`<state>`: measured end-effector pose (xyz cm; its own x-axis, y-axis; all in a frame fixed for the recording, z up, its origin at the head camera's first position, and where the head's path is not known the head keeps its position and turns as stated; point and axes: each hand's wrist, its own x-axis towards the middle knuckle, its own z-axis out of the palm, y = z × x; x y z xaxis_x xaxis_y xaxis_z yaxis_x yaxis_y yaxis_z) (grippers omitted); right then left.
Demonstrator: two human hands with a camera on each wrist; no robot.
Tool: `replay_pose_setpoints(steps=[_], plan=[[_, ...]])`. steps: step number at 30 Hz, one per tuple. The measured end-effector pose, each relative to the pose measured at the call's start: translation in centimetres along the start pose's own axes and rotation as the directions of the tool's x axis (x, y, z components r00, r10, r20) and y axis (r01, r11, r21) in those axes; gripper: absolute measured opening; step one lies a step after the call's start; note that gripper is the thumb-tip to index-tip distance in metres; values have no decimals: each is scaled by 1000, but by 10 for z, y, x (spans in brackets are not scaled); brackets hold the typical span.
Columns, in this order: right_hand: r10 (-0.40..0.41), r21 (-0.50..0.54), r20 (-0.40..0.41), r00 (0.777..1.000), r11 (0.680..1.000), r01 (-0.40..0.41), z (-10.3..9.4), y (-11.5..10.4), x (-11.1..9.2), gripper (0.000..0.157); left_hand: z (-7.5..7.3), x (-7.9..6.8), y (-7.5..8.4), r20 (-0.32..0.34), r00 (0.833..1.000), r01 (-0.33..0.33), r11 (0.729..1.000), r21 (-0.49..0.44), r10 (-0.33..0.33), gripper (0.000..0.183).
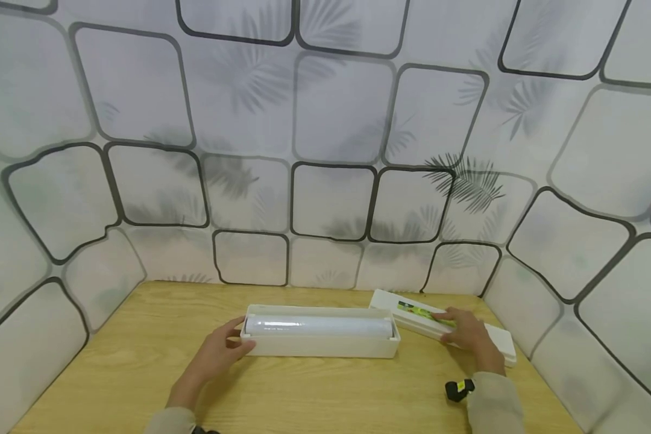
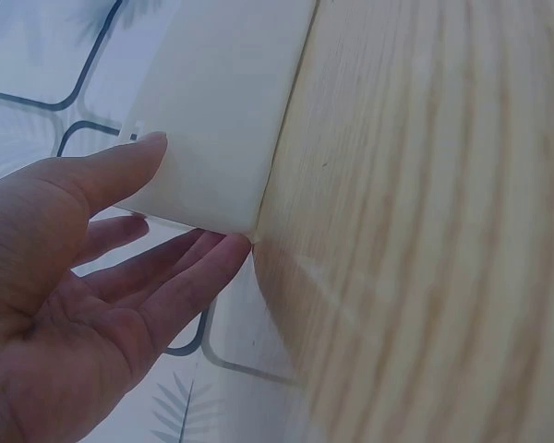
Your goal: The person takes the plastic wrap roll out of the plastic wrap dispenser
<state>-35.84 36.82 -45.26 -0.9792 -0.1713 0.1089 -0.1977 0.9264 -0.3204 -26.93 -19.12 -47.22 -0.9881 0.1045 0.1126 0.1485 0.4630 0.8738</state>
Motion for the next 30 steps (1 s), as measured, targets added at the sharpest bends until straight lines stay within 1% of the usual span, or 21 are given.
replay_pose_setpoints(steps=[5,12,19,21,24,26,30], plan=[[15,-18,11,1000,1000,-15,2,2,0,61,1,-1,-1,-4,1000,-4,1000,0,4,66],[12,-33,5,1000,999,-11,0,1,-1,61,1,1,-1,-10,1000,-13,1000,1,13,66],[52,-11,51,997,999,-51,1,0,-1,62,0,1,-1,-6,1000,-15,1000,-8,15,66],[53,-2,65,996,999,-53,1,0,-1,61,0,0,-1,-4,1000,-17,1000,-5,17,66],[22,-4,77,997,1000,-22,-1,-2,-1,58,0,0,-2,-2,1000,-16,1000,0,16,66],[-18,-4,77,997,1000,18,-4,-7,-1,56,0,0,-2,-2,1000,-10,1000,-2,10,67],[-92,30,60,994,995,90,-12,-20,0,56,0,1,-1,1,1000,1,1000,-10,-1,68]])
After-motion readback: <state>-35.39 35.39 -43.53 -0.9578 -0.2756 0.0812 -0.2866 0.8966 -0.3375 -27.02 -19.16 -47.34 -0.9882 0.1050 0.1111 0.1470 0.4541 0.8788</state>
